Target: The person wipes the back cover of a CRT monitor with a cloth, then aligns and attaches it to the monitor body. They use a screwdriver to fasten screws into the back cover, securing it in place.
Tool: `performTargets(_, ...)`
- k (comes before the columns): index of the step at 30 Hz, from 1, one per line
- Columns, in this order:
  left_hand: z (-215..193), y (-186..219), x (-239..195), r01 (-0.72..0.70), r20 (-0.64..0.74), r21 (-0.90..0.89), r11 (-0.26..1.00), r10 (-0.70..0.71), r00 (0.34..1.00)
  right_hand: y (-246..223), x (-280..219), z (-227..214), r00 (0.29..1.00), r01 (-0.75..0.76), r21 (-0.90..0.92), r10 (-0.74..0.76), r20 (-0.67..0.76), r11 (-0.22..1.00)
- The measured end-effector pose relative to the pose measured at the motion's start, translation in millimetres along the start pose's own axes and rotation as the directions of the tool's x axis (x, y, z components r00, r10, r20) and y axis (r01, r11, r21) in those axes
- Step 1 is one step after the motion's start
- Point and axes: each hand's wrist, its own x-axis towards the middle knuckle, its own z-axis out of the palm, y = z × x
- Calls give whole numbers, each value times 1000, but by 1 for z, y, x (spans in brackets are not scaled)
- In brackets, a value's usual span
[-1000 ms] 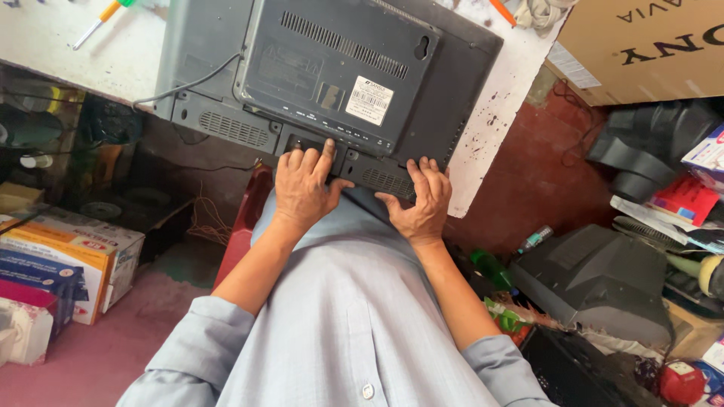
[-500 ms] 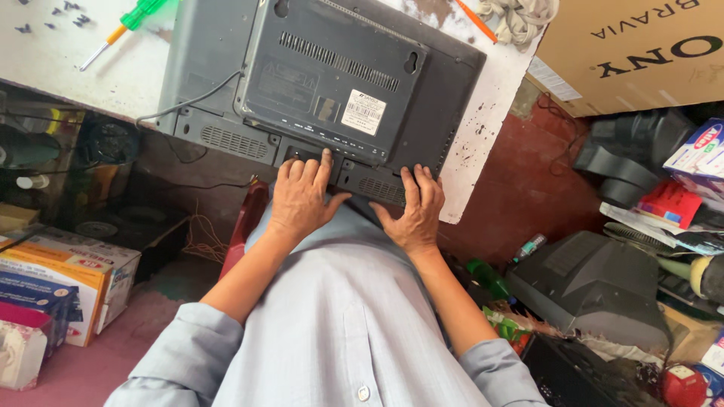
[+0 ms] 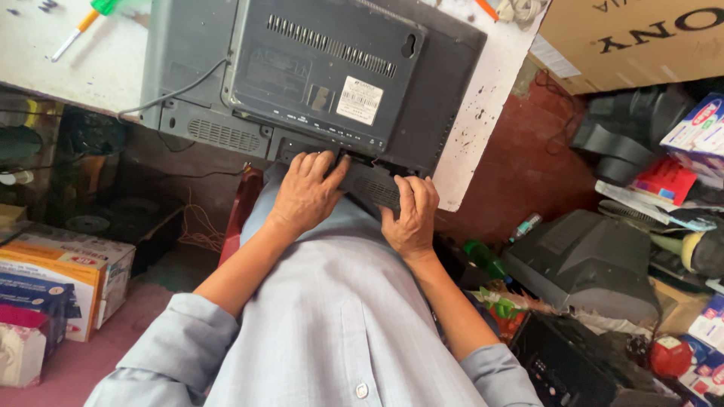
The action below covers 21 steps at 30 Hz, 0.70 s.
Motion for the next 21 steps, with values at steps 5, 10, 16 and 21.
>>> performTargets(5,3,0,6,-3,84,-20,1000,5,996,-9,3,-7,997,-59,-38,61,40,998)
performTargets(10,2,-1,12,-17,125,-32,999,20,992,-17,22,-21,991,-133,107,129,40,985)
performTargets(16,5,-4,12,-63,100,-81,995,71,992,-33,52,1,932,-359,-27,360,32,933)
performTargets(21,6,-10,10,-86,84,-132,987,98,992,-46,67,20,848,-527,-102,530,-2,844)
